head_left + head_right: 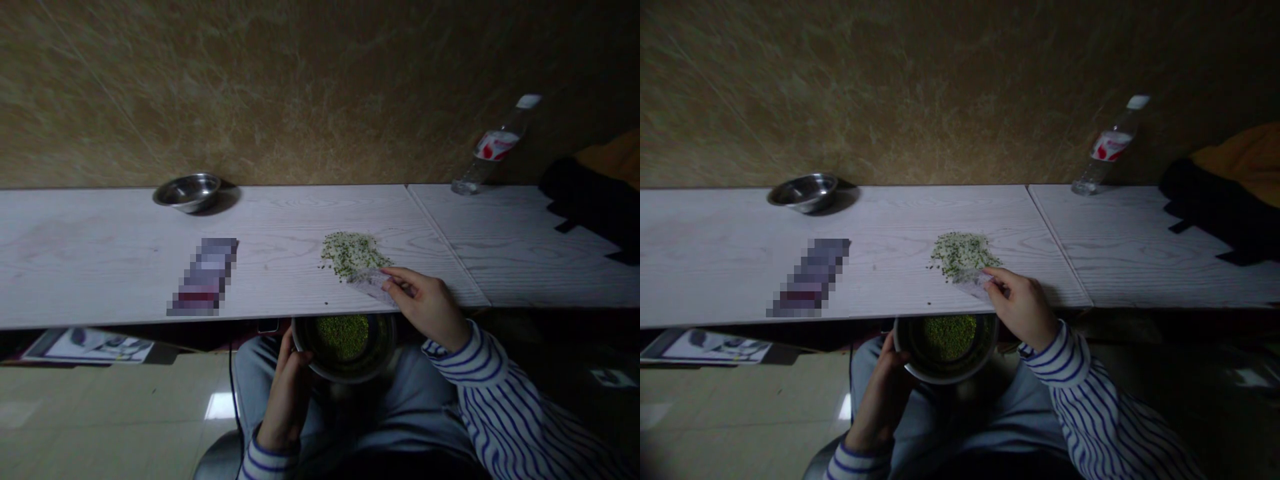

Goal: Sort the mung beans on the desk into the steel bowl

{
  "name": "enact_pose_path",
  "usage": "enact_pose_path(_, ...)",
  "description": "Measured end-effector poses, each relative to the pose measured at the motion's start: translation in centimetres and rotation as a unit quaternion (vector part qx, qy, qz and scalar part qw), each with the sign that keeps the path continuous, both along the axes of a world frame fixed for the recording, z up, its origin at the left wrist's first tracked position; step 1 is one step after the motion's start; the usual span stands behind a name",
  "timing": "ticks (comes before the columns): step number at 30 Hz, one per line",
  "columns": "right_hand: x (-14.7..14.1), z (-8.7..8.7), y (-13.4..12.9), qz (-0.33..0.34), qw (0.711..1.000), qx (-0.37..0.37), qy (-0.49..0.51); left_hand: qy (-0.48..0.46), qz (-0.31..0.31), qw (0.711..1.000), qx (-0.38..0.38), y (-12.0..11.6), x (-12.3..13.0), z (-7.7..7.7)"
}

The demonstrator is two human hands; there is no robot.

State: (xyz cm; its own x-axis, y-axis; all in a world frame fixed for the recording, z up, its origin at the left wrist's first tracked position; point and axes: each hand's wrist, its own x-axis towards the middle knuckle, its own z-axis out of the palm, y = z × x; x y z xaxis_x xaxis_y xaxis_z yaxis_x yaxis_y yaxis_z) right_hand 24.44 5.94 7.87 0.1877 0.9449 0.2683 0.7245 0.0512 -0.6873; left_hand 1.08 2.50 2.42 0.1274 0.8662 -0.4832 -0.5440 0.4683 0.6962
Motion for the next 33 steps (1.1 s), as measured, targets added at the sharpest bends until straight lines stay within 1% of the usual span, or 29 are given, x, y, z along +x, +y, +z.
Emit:
enact_pose_path(5, 0.9, 0.3, -0.1, -0.024, 0.999, 0.004, -0.026, -0.01, -0.006, 1.0, 0.009, 0.0, -0.1, -0.1)
enact_pose_path(10, 2.2, 0.5, -0.1, -0.05, 0.998, 0.019, -0.019, -0.012, 0.0, 1.0, -0.004, 0.1, 0.1, -0.3)
enact_pose_path(15, 2.4, 0.4, 1.1, -0.057, 0.998, 0.027, -0.009, -0.022, -0.001, 1.0, -0.011, 0.1, 0.6, -0.3)
enact_pose_path(20, 1.7, 0.0, 3.1, -0.028, 0.999, 0.026, 0.002, -0.005, -0.004, 1.0, -0.004, 0.0, 0.6, -0.1)
enact_pose_path(23, 0.9, 0.0, 3.9, -0.008, 1.0, 0.027, -0.006, -0.005, -0.003, 1.0, -0.009, 0.1, 0.4, -0.2)
enact_pose_path(27, 0.1, 0.2, 4.1, 0.01, 1.0, 0.026, -0.002, -0.017, -0.005, 1.0, -0.006, 0.1, 0.2, -0.2)
enact_pose_path(33, -0.7, 0.6, 3.4, 0.039, 0.999, 0.011, 0.006, -0.017, 0.005, 1.0, 0.007, 0.0, 0.3, -0.1)
